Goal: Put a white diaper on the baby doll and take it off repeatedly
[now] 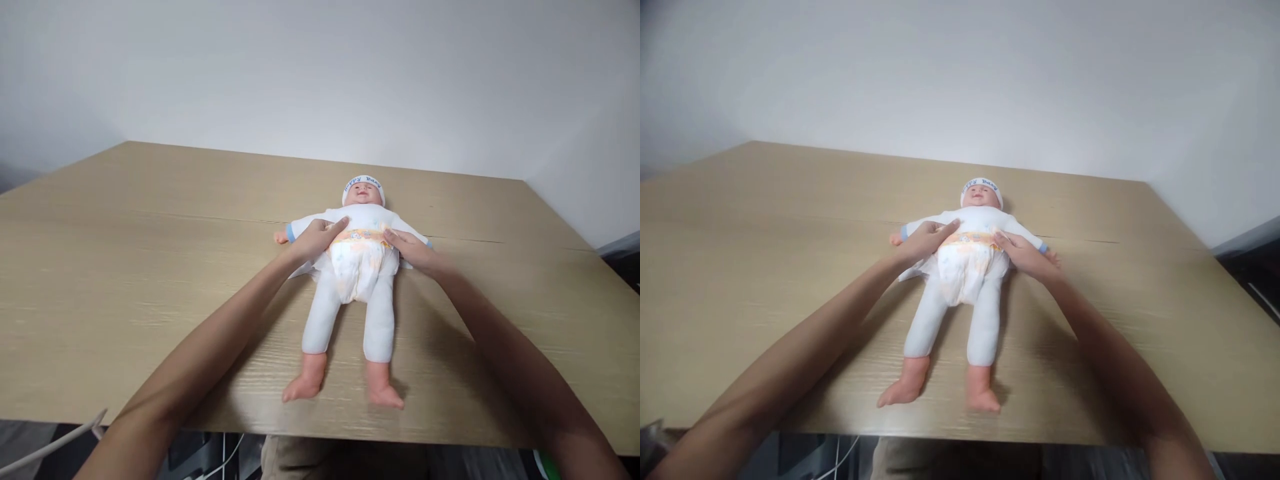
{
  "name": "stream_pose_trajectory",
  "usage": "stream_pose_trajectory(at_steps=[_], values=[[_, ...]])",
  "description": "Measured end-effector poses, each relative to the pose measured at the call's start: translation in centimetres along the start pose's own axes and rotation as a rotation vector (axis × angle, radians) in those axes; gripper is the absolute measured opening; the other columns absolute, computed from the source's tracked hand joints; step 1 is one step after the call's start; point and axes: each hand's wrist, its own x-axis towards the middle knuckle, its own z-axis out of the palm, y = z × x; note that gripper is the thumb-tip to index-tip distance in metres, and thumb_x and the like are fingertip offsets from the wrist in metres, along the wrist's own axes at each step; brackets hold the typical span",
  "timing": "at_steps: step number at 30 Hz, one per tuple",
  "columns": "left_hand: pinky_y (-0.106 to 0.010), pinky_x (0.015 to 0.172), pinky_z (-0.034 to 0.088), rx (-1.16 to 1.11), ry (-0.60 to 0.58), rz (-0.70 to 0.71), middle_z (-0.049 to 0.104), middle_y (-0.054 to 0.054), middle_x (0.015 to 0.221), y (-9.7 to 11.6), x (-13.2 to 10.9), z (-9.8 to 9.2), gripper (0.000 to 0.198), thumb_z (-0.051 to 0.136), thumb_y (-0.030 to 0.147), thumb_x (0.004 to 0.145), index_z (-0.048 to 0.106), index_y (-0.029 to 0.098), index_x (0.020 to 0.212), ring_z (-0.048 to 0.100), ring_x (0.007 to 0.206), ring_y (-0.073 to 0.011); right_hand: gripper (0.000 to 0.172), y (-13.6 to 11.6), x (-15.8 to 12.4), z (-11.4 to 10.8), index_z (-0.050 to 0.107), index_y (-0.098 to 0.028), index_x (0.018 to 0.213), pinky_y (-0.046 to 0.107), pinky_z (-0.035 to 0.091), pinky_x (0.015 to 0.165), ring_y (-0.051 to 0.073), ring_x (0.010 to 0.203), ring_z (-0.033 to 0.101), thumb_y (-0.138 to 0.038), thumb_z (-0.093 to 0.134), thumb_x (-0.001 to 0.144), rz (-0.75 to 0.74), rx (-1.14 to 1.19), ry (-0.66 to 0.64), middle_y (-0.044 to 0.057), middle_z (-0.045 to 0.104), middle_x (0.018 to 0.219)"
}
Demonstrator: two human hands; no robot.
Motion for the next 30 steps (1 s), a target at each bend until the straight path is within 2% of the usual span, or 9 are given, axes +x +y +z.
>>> stream_pose_trajectory(at_steps=[2, 4, 6, 8, 11, 15, 17, 24, 30], values=[[-0.032, 0.057, 0.028, 0.131, 0.104, 0.094, 0.035, 0.002, 0.062, 0.2, -0.7, 0.1, 0.066, 0.051, 0.075, 0.103, 0.028, 0.025, 0.067, 0.035, 0.056, -0.0144, 0.054, 0.1, -1.5, 0.0, 0.074, -0.025, 0.095, 0.038, 0.058, 0.088, 0.027, 0.093, 0.073, -0.075, 0.056, 0.106, -0.041, -0.224, 0.095, 0.004, 0.080, 0.090], [-0.035, 0.066, 0.040, 0.323, 0.304, 0.220, 0.045, -0.001, 0.064, 0.6, -1.0, -0.1, 0.054, 0.049, 0.062, 0.108, 0.037, 0.026, 0.070, 0.047, 0.063, -0.0198, 0.051, 0.6, -2.8, -0.3, 0.068, -0.024, 0.089, 0.035, 0.052, 0.080, 0.025, 0.082, 0.068, -0.068, 0.053, 0.108, -0.073, -0.457, 0.248, 0.004, 0.075, 0.082], [-0.043, 0.085, 0.048, 0.491, 0.494, 0.337, 0.063, -0.006, 0.077, 1.0, -1.3, -0.3, 0.038, 0.046, 0.049, 0.111, 0.053, 0.025, 0.082, 0.060, 0.081, -0.0272, 0.043, 1.3, -4.1, -0.6, 0.066, -0.024, 0.091, 0.036, 0.049, 0.079, 0.025, 0.081, 0.066, -0.060, 0.051, 0.110, -0.124, -0.624, 0.381, 0.006, 0.075, 0.086], [-0.051, 0.102, 0.046, 0.567, 0.585, 0.435, 0.075, -0.011, 0.100, 1.5, -1.7, -0.3, 0.031, 0.043, 0.043, 0.113, 0.062, 0.024, 0.100, 0.063, 0.101, -0.0319, 0.035, 2.1, -5.3, -0.7, 0.066, -0.024, 0.097, 0.038, 0.049, 0.084, 0.028, 0.090, 0.069, -0.051, 0.051, 0.111, -0.186, -0.724, 0.434, 0.010, 0.078, 0.098], [-0.052, 0.112, 0.043, 0.590, 0.500, 0.593, 0.075, -0.013, 0.124, 2.6, -2.2, 0.7, 0.035, 0.042, 0.048, 0.115, 0.066, 0.023, 0.116, 0.059, 0.118, -0.0325, 0.024, 3.1, -6.7, -0.7, 0.068, -0.022, 0.104, 0.045, 0.049, 0.095, 0.034, 0.105, 0.069, -0.043, 0.055, 0.108, -0.230, -0.840, 0.403, 0.014, 0.078, 0.110], [-0.051, 0.114, 0.043, 0.647, 0.202, 0.811, 0.071, -0.012, 0.130, 4.6, -2.5, 3.4, 0.036, 0.050, 0.053, 0.113, 0.070, 0.024, 0.118, 0.057, 0.127, -0.0333, 0.018, 3.8, -7.1, -0.8, 0.068, -0.022, 0.102, 0.050, 0.048, 0.101, 0.037, 0.109, 0.066, -0.040, 0.063, 0.104, -0.195, -0.924, 0.376, 0.015, 0.077, 0.109], [-0.051, 0.112, 0.044, 0.673, 0.117, 0.837, 0.071, -0.013, 0.131, 5.4, -2.5, 4.8, 0.036, 0.053, 0.053, 0.113, 0.071, 0.022, 0.115, 0.058, 0.127, -0.0342, 0.019, 4.2, -7.0, -0.9, 0.065, -0.023, 0.100, 0.050, 0.049, 0.100, 0.036, 0.107, 0.065, -0.042, 0.065, 0.102, -0.163, -0.896, 0.383, 0.013, 0.076, 0.102], [-0.057, 0.112, 0.044, 0.733, 0.068, 0.743, 0.074, -0.012, 0.134, 4.7, -2.7, 6.1, 0.032, 0.063, 0.051, 0.106, 0.074, 0.022, 0.114, 0.057, 0.130, -0.0393, 0.043, 4.3, -7.0, -0.8, 0.052, -0.029, 0.082, 0.042, 0.049, 0.081, 0.029, 0.084, 0.061, -0.069, 0.066, 0.089, 0.034, -0.607, 0.442, 0.007, 0.068, 0.088], [-0.059, 0.112, 0.044, 0.709, 0.056, 0.745, 0.074, -0.010, 0.136, 4.2, -2.3, 6.0, 0.042, 0.074, 0.059, 0.097, 0.075, 0.024, 0.120, 0.055, 0.130, -0.0411, 0.052, 3.1, -7.2, -0.7, 0.048, -0.030, 0.069, 0.041, 0.041, 0.070, 0.027, 0.071, 0.053, -0.076, 0.063, 0.090, 0.041, -0.452, 0.364, 0.003, 0.058, 0.068]])
